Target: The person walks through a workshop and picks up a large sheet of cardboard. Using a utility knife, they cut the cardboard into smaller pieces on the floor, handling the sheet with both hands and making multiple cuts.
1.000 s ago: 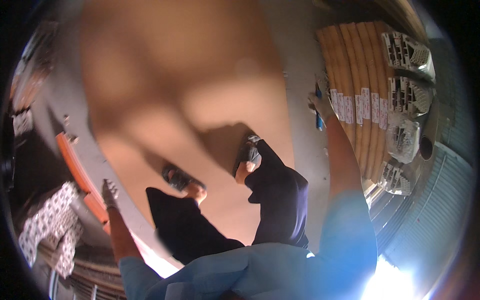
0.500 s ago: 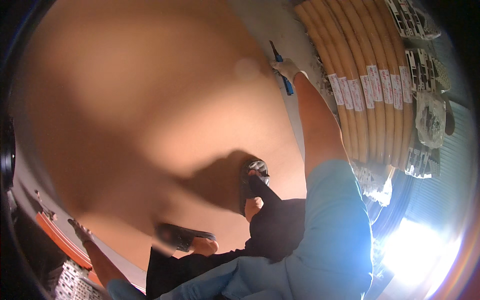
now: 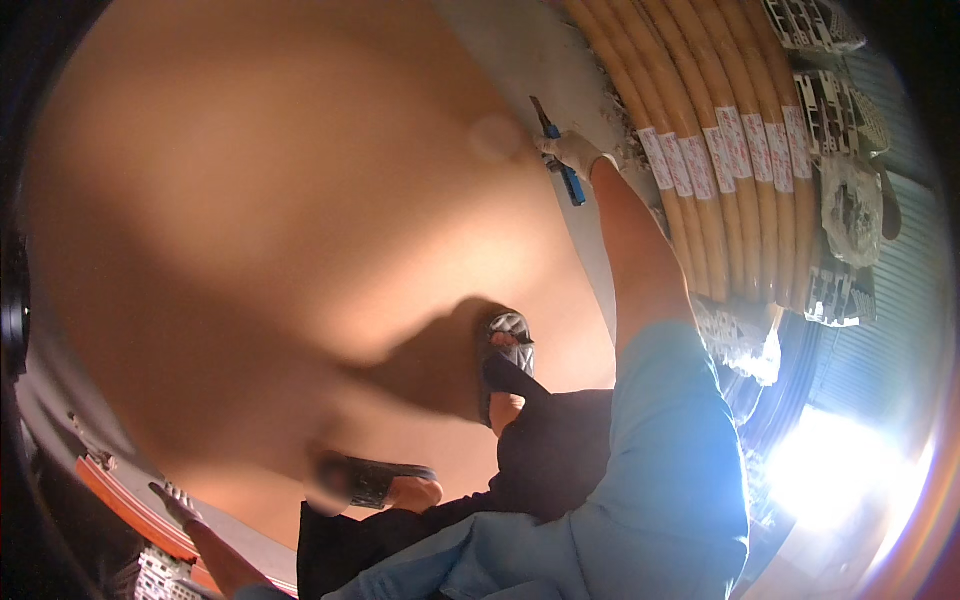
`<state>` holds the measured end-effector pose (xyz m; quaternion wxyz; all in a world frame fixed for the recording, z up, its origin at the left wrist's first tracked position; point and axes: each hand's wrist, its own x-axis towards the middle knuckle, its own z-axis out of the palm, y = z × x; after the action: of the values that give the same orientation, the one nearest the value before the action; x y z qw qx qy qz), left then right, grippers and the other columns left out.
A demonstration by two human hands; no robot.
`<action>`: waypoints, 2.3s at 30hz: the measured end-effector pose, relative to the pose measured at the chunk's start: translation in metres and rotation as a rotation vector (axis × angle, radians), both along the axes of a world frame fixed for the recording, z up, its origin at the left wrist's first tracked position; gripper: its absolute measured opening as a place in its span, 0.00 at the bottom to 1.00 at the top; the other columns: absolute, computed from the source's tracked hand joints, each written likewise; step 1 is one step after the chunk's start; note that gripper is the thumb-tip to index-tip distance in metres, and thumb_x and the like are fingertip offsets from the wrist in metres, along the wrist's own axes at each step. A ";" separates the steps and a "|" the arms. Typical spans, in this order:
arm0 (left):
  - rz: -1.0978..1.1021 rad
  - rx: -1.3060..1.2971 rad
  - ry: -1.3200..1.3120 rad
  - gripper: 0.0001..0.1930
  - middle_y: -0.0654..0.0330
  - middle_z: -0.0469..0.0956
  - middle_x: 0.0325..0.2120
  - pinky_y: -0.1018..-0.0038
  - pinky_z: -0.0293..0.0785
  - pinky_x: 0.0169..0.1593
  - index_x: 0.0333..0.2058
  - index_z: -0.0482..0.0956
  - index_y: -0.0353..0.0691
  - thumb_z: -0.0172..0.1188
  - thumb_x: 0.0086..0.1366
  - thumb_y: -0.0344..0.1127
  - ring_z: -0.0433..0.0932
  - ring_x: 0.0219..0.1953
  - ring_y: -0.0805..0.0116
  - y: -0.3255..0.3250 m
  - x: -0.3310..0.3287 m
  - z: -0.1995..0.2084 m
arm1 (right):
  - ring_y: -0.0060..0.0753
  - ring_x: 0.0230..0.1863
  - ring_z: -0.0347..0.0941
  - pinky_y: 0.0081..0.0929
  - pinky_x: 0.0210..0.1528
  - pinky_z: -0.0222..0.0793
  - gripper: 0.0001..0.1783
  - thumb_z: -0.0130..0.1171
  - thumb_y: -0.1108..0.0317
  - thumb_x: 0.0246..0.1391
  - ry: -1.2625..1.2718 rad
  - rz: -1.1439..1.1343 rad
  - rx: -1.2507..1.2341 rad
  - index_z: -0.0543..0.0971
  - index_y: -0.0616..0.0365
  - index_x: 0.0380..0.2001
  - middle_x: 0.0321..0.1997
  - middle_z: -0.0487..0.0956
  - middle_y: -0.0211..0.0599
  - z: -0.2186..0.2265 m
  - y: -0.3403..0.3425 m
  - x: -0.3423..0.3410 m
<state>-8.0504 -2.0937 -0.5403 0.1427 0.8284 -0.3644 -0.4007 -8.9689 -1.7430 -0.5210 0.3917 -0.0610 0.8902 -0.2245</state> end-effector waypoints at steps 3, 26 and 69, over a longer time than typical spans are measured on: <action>0.032 0.019 0.008 0.53 0.49 0.54 0.64 0.57 0.40 0.67 0.63 0.51 0.33 0.32 0.55 0.77 0.51 0.66 0.50 0.011 0.003 0.002 | 0.23 0.26 0.73 0.20 0.32 0.71 0.24 0.62 0.49 0.51 -0.016 -0.029 -0.003 0.77 0.64 0.30 0.26 0.76 0.33 -0.001 0.016 0.015; 0.127 -0.047 0.140 0.34 0.52 0.71 0.53 0.63 0.67 0.52 0.56 0.68 0.38 0.42 0.65 0.62 0.73 0.50 0.57 0.021 0.049 0.018 | 0.14 0.18 0.63 0.14 0.21 0.64 0.16 0.58 0.58 0.57 0.091 0.225 -0.001 0.70 0.53 0.44 0.25 0.71 0.23 0.040 -0.054 0.066; -0.222 -0.350 0.183 0.23 0.59 0.76 0.41 0.73 0.73 0.45 0.49 0.75 0.42 0.68 0.53 0.35 0.76 0.41 0.68 0.046 0.026 -0.010 | 0.57 0.42 0.74 0.49 0.42 0.69 0.20 0.48 0.61 0.58 -0.056 1.597 -0.554 0.67 0.54 0.53 0.45 0.76 0.51 0.016 -0.292 0.664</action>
<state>-8.0241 -2.0476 -0.5506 0.2717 0.7060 -0.5031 -0.4179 -8.3051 -2.0351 -0.5051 0.4255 -0.7601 0.4825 -0.0919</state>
